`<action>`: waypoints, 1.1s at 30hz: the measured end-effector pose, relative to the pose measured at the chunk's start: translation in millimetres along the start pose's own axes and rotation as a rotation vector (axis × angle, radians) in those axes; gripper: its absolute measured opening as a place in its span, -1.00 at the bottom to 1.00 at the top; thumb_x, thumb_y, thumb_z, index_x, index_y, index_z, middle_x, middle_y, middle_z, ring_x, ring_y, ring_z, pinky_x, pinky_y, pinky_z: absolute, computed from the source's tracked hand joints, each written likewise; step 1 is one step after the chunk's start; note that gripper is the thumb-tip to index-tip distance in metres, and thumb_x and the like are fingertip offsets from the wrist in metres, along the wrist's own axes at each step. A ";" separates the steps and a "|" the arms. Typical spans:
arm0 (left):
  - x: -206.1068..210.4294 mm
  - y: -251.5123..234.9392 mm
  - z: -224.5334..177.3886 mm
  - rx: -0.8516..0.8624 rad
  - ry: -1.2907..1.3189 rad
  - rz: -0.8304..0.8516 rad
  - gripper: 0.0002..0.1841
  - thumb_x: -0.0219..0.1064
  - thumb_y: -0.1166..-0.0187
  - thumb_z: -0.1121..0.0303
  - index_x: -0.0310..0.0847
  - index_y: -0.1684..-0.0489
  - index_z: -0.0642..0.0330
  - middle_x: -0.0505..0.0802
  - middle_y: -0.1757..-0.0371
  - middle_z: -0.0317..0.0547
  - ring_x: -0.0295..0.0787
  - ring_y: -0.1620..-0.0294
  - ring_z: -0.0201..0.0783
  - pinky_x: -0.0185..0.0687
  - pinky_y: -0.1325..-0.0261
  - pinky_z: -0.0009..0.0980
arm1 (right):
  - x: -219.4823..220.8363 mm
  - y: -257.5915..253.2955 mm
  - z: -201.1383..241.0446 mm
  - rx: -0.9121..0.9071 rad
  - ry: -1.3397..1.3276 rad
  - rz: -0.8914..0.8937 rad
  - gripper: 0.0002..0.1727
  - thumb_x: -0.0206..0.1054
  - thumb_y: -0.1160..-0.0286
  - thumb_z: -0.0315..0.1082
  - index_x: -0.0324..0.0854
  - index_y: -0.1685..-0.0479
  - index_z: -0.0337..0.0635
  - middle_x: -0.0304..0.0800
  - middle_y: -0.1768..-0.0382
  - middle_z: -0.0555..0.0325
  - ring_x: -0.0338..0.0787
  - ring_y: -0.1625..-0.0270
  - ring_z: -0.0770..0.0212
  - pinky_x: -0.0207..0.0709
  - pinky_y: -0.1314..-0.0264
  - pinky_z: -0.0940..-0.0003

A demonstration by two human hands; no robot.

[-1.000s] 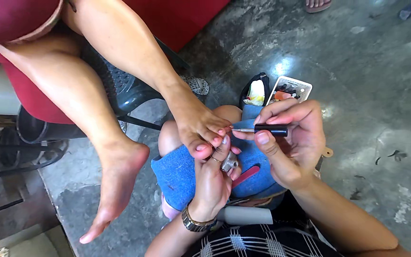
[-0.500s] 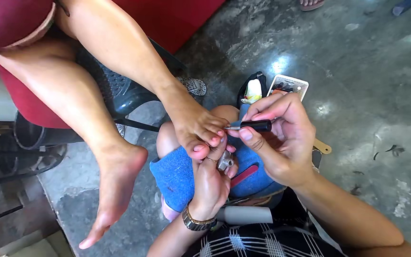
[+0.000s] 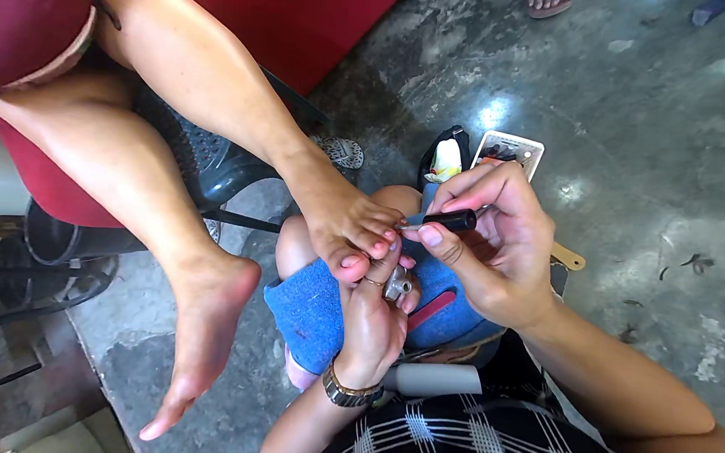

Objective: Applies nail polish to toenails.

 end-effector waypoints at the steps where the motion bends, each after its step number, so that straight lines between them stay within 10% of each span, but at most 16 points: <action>1: 0.1 -0.1 0.0 0.001 0.001 -0.001 -0.79 0.14 -0.71 0.45 0.70 0.25 0.27 0.72 0.50 -0.13 0.51 0.70 -0.51 0.47 0.62 -0.67 | 0.1 -0.2 0.4 0.002 -0.004 0.002 -0.80 0.37 -0.48 -0.46 0.44 0.09 -0.27 0.59 0.08 0.12 0.75 0.06 0.36 0.79 0.14 0.53; 19: 0.3 0.3 -1.3 -0.031 0.012 -0.011 -0.76 0.09 -0.73 0.44 0.69 0.24 0.27 0.73 0.48 -0.12 0.51 0.71 -0.52 0.48 0.63 -0.67 | -0.3 0.8 -1.4 0.067 -0.100 -0.056 -0.80 0.32 -0.56 -0.47 0.39 0.01 -0.16 0.54 0.03 0.16 0.78 0.03 0.32 0.91 0.07 0.29; 33: -0.3 -0.5 -0.5 -0.021 0.021 -0.011 -0.76 0.11 -0.72 0.45 0.72 0.23 0.29 0.75 0.49 -0.10 0.54 0.70 -0.51 0.49 0.61 -0.67 | -0.3 0.1 0.1 0.024 -0.034 -0.005 -0.80 0.36 -0.48 -0.48 0.42 0.08 -0.26 0.60 0.10 0.13 0.77 0.07 0.36 0.81 0.12 0.52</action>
Point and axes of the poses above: each hand's wrist, its own y-axis away from the middle knuckle, its own x-axis out of the palm, z = x × y, the point moved 4 cm from there along -y, towards the middle knuckle
